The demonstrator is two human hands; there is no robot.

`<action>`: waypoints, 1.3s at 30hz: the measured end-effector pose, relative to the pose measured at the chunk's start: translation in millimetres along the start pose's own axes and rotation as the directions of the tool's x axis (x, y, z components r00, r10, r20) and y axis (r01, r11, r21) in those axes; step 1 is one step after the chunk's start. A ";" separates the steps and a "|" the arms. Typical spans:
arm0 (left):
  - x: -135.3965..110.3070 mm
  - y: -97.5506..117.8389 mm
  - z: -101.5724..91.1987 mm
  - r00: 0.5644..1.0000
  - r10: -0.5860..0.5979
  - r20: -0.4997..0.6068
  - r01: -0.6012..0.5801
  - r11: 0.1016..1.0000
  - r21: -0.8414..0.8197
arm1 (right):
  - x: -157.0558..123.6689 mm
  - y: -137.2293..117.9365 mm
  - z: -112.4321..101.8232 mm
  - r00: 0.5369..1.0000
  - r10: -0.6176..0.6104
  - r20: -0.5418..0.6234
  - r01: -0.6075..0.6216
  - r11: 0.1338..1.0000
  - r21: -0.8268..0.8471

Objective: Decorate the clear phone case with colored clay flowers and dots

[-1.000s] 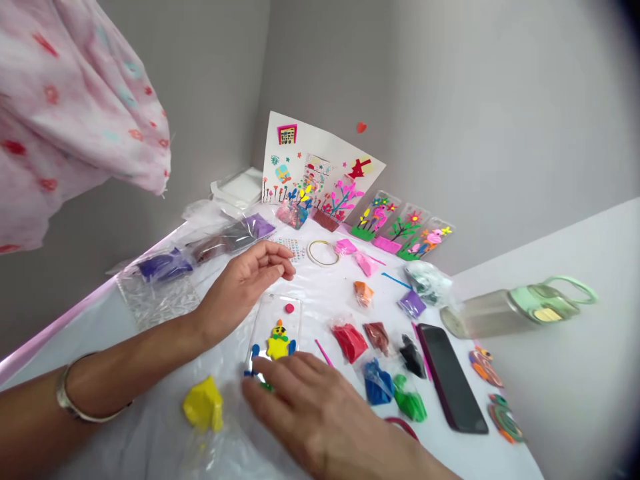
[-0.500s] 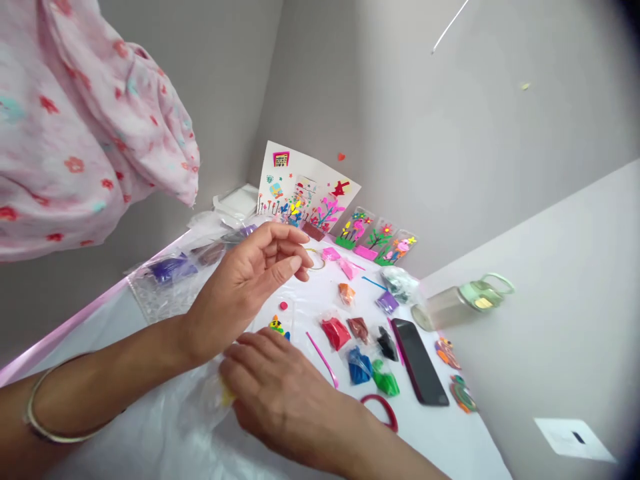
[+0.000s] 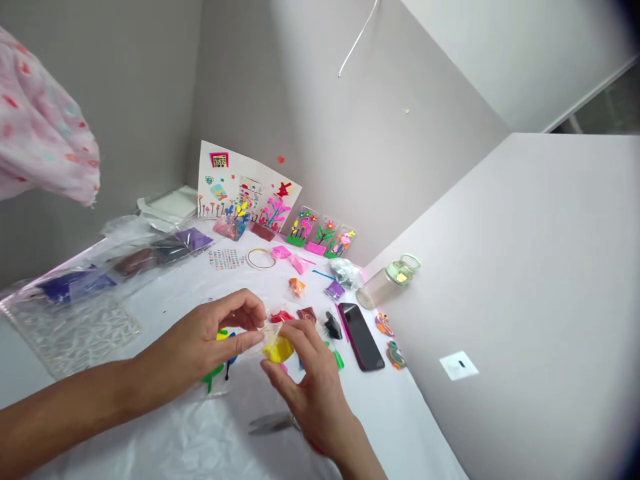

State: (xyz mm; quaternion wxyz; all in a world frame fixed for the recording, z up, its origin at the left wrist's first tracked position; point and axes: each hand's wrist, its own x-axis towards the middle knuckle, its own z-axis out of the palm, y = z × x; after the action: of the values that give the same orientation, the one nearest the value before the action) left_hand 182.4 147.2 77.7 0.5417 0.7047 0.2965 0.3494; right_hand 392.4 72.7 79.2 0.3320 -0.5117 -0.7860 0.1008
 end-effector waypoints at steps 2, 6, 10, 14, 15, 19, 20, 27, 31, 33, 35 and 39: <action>1.0 -6.1 -0.6 1.000 -0.029 0.009 0.030 0.997 -0.070 | -1.6 0.8 2.2 1.000 -0.020 -0.006 0.020 1.000 -0.006; 1.0 -12.0 -1.4 0.999 -0.028 -0.046 0.027 1.000 -0.012 | -2.6 1.1 2.6 0.995 -0.070 -0.076 0.067 0.997 -0.044; 0.1 -15.7 -1.6 0.986 0.144 -0.089 -0.131 0.981 0.140 | -1.8 0.3 3.0 0.992 -0.064 -0.110 0.058 0.997 -0.049; -1.4 -23.7 -4.6 0.986 0.154 -0.065 -0.141 0.974 0.177 | -2.1 2.3 7.5 0.992 -0.044 -0.117 0.039 0.998 -0.043; -1.9 -26.0 -5.1 0.986 0.157 -0.063 -0.143 0.972 0.187 | -2.3 3.0 9.0 0.991 -0.045 -0.124 0.040 0.998 -0.043; -4.4 -32.8 -3.6 0.969 0.244 -0.025 -0.228 0.933 0.279 | -2.3 3.5 13.6 0.990 -0.073 -0.120 0.071 0.997 -0.020; -5.0 -33.8 -2.7 0.962 0.273 -0.026 -0.253 0.920 0.299 | -2.1 3.0 14.1 0.990 -0.079 -0.118 0.078 0.997 -0.014; -7.2 -29.6 -2.8 0.876 0.480 0.045 -0.433 0.741 0.513 | -2.0 -1.3 13.1 0.993 -0.073 -0.091 0.072 0.997 -0.013; -7.9 -21.9 -1.5 0.847 0.523 0.091 -0.460 0.638 0.617 | -2.9 -4.0 12.0 0.995 -0.059 -0.079 0.059 0.998 -0.006; -8.2 -18.9 0.4 0.839 0.535 0.100 -0.463 0.605 0.647 | -3.0 -6.2 10.6 0.997 -0.049 -0.064 0.049 0.999 -0.005; -9.1 -15.1 -0.4 0.858 0.508 0.076 -0.434 0.638 0.636 | -2.6 -8.4 8.6 0.998 -0.039 -0.049 0.040 0.999 0.003; -12.3 -0.9 -19.0 0.977 0.110 0.180 -0.144 0.971 0.190 | -0.8 -8.5 3.7 0.999 -0.020 -0.044 0.023 0.998 0.051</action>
State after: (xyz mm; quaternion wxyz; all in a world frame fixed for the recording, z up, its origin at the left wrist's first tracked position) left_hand 159.7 148.2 77.9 0.4669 0.8006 0.2377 0.2909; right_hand 384.0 68.9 80.3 0.3630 -0.4965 -0.7813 0.1066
